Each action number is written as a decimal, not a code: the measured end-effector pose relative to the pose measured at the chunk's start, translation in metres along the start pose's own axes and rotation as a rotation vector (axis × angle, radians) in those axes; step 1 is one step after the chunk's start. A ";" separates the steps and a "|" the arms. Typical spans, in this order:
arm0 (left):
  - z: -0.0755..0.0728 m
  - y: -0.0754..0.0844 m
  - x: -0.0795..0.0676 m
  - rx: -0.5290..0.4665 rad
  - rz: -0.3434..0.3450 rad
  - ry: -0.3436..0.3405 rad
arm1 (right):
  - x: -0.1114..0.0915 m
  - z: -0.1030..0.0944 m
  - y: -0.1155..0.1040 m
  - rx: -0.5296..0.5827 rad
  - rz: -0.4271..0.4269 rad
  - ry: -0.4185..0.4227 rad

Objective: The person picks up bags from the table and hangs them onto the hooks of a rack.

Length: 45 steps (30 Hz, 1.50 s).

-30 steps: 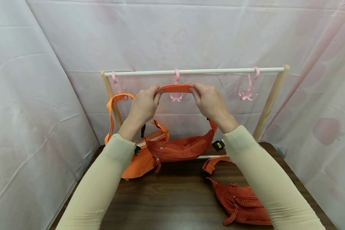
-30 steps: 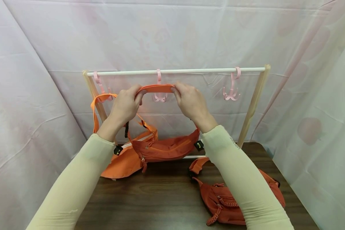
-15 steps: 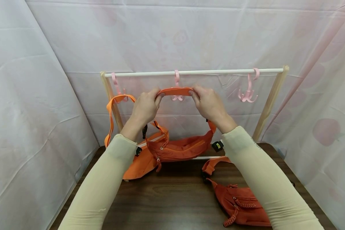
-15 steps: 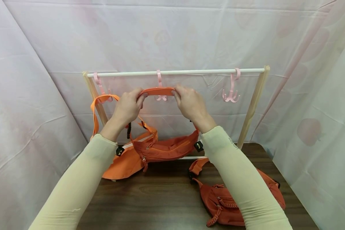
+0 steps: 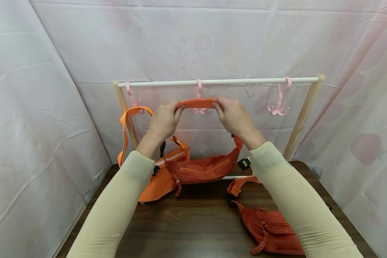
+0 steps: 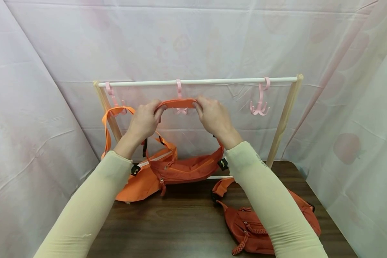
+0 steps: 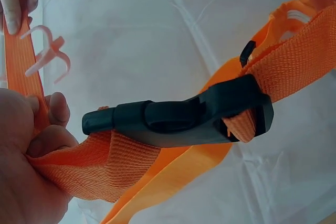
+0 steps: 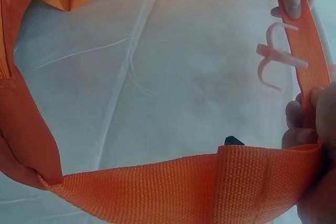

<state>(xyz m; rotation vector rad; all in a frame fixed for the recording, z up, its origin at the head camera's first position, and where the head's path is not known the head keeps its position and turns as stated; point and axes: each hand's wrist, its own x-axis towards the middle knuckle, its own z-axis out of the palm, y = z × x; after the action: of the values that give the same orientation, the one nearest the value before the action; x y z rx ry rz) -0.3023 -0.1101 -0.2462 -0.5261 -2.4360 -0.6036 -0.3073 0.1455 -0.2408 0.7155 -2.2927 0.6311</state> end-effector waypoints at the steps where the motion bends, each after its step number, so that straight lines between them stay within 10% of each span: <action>1: 0.000 0.000 0.000 -0.001 0.001 -0.003 | 0.000 0.000 0.000 -0.004 -0.001 0.001; 45: 0.024 -0.010 -0.028 -0.075 -0.093 -0.099 | -0.020 0.025 0.010 0.038 0.136 -0.168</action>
<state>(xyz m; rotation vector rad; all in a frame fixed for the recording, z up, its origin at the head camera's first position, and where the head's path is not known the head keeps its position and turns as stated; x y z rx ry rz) -0.2957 -0.1126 -0.2838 -0.4852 -2.5512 -0.7261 -0.3116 0.1442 -0.2741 0.6559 -2.5070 0.7022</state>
